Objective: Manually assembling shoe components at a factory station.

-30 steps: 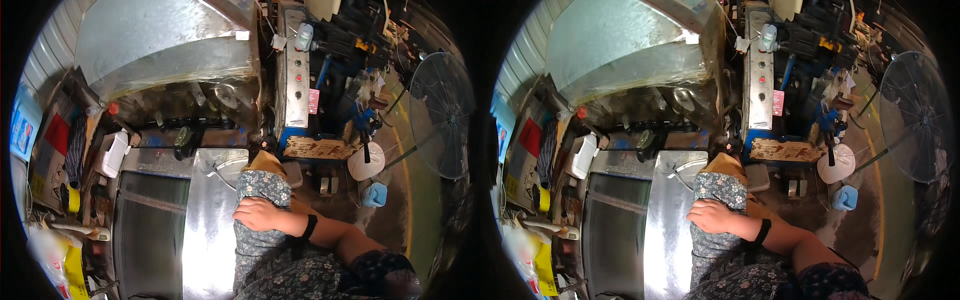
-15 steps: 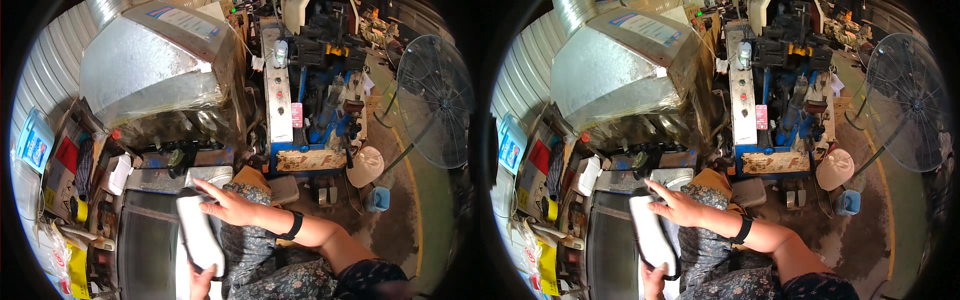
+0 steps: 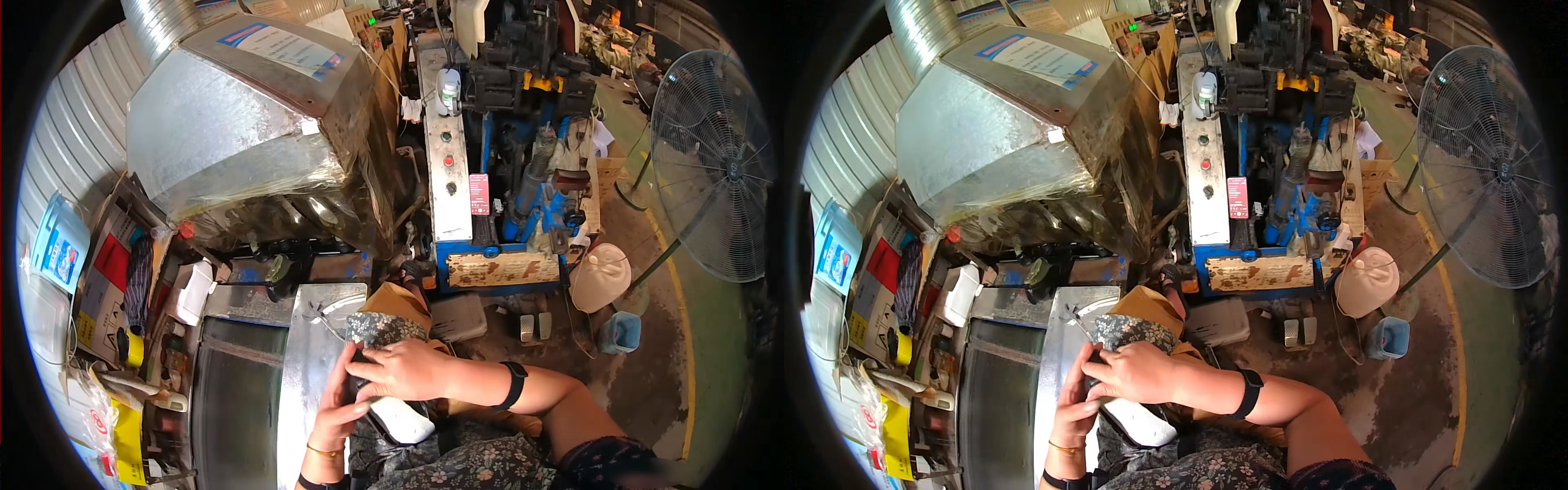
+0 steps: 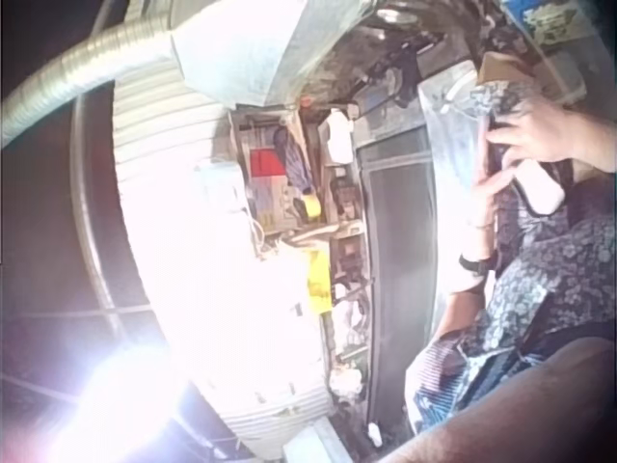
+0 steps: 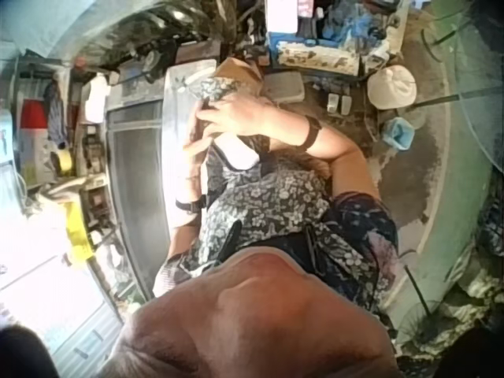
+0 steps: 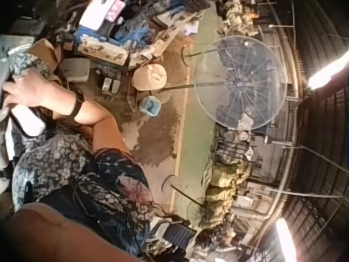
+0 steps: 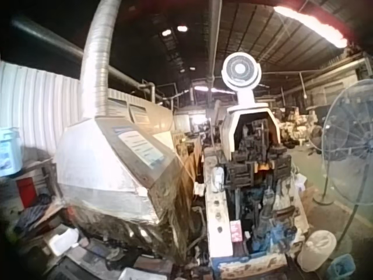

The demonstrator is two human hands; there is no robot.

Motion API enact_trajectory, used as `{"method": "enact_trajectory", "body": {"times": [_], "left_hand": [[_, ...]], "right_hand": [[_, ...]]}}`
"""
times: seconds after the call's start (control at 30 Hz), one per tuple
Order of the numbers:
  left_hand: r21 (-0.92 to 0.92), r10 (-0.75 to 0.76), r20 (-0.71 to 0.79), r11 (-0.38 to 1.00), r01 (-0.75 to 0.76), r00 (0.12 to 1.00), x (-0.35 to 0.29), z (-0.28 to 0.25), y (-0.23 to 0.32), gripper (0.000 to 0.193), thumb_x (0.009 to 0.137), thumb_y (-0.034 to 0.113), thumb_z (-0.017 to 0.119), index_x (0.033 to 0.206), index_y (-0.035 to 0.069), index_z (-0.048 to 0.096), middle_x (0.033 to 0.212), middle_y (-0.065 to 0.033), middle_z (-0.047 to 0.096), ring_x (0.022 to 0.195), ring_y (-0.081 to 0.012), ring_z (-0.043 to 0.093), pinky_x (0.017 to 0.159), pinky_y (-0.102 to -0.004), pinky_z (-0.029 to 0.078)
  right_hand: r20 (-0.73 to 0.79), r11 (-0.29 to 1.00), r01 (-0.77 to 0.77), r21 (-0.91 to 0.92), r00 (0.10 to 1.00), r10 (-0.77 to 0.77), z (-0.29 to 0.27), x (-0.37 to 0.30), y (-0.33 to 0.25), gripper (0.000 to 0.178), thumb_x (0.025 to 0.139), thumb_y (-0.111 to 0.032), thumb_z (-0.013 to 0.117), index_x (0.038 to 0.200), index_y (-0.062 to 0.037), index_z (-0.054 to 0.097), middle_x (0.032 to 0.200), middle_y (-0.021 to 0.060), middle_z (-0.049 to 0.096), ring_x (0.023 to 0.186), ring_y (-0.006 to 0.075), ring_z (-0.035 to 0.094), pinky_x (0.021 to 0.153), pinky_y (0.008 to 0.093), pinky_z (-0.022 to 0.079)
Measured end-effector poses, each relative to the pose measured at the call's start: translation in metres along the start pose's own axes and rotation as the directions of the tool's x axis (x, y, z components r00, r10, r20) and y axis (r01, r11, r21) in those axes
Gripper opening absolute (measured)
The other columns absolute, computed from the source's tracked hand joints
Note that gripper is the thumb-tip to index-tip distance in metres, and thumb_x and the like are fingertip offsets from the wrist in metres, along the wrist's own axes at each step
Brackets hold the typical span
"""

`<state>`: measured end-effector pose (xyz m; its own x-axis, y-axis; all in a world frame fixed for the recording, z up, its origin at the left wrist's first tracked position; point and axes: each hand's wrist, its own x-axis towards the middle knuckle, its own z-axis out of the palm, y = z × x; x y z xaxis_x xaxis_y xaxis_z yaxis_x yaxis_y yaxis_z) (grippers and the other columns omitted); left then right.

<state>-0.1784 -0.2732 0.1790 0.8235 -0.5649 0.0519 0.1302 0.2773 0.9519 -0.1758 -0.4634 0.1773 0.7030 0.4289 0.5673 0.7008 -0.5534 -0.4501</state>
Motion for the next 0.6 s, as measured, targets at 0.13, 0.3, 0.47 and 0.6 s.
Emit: {"method": "enact_trajectory", "body": {"times": [0.13, 0.3, 0.47, 0.6], "left_hand": [[-0.091, -0.246, -0.361, 0.969, 0.228, 0.9, 0.018, 0.001, -0.007, 0.046, 0.104, 0.031, 0.035, 0.123, -0.005, 0.056, 0.118, -0.0164, 0.062, 0.11, -0.0239, 0.058, 0.099, -0.0337, 0.044], [-0.091, -0.245, -0.408, 0.969, 0.228, 0.879, 0.03, -0.022, -0.045, 0.045, 0.104, 0.031, 0.035, 0.112, -0.004, 0.061, 0.108, -0.012, 0.065, 0.103, -0.0212, 0.06, 0.094, -0.0308, 0.046], [0.848, 0.428, 0.103, 0.434, -0.304, 0.898, 0.02, 0.01, -0.03, 0.054, 0.084, 0.02, 0.069, 0.129, -0.002, 0.046, 0.135, -0.0229, 0.05, 0.129, -0.0425, 0.044, 0.111, -0.0513, 0.031], [0.801, 0.284, -0.039, 0.582, -0.14, 0.958, 0.026, -0.02, -0.033, 0.056, 0.079, 0.01, 0.073, 0.128, 0.001, 0.048, 0.128, -0.0208, 0.055, 0.128, -0.0362, 0.048, 0.108, -0.0443, 0.035]], "right_hand": [[-0.084, 0.991, 0.112, 0.079, 0.991, -0.105, 0.007, 0.003, -0.002, 0.04, 0.085, -0.044, 0.065, 0.098, -0.0068, 0.06, 0.072, 0.0145, 0.062, 0.064, 0.0309, 0.066, 0.053, 0.0401, 0.052], [0.128, 0.984, -0.091, 0.151, 0.989, 0.071, 0.009, 0.0, 0.017, 0.049, 0.084, -0.044, 0.067, 0.115, -0.0072, 0.061, 0.085, 0.018, 0.068, 0.07, 0.0327, 0.068, 0.056, 0.0399, 0.053], [-0.184, 0.777, -0.39, 0.495, 0.826, 0.532, 0.057, -0.058, 0.012, 0.057, 0.094, -0.04, 0.059, 0.141, -0.0102, 0.046, 0.111, 0.0211, 0.066, 0.092, 0.0376, 0.067, 0.076, 0.0415, 0.054], [0.035, 0.718, -0.575, 0.393, 0.789, 0.613, 0.059, -0.11, 0.0, 0.036, 0.098, -0.026, 0.055, 0.129, -0.0075, 0.057, 0.098, 0.021, 0.068, 0.084, 0.0304, 0.069, 0.075, 0.0398, 0.051]]}}
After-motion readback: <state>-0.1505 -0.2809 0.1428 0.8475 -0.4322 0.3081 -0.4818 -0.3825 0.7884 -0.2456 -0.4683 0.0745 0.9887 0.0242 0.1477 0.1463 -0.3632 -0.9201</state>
